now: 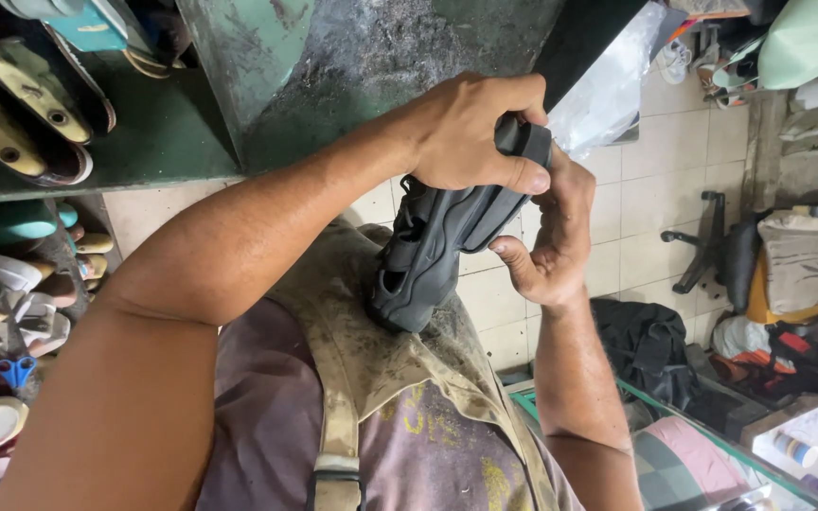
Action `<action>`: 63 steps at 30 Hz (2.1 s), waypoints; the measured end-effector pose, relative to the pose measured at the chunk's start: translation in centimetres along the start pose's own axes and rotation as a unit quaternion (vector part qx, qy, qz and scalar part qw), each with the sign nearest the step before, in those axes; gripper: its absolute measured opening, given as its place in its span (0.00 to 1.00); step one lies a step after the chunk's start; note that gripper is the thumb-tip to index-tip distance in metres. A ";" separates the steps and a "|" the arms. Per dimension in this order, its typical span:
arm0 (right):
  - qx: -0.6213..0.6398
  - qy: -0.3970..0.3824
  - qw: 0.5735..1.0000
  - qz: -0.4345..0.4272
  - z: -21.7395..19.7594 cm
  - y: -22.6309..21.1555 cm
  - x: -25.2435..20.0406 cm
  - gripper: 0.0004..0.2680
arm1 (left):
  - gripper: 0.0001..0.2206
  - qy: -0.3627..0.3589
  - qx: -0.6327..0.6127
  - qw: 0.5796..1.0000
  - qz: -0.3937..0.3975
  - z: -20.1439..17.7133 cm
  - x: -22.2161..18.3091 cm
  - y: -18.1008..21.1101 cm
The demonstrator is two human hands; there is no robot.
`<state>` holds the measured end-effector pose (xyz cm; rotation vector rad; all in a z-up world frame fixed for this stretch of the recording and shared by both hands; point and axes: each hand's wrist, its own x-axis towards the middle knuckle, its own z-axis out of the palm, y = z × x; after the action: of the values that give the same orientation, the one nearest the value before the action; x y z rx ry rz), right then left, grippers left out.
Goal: Repair a shoe by peeling off the old sole and grinding the surface for a new one using a bench grinder
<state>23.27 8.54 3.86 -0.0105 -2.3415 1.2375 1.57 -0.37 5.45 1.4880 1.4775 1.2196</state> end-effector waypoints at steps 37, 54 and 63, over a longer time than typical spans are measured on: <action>-0.156 0.152 0.970 -0.108 2.1 -2.4 -3.3 0.10 | 0.25 -0.059 -0.267 0.953 0.134 -3.0 -4.3 -6.1; -0.135 0.143 0.975 -0.103 1.1 -4.1 -4.3 0.09 | 0.25 -0.103 -0.248 0.948 0.168 -2.8 -4.8 -4.5; -0.137 0.136 0.977 -0.094 0.7 -4.1 -4.2 0.10 | 0.27 -0.086 -0.187 0.963 0.177 -2.6 -4.3 -4.1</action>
<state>27.57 4.57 4.96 -0.0463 -2.1953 0.7643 -1.82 -4.55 1.84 1.5830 0.8298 1.4412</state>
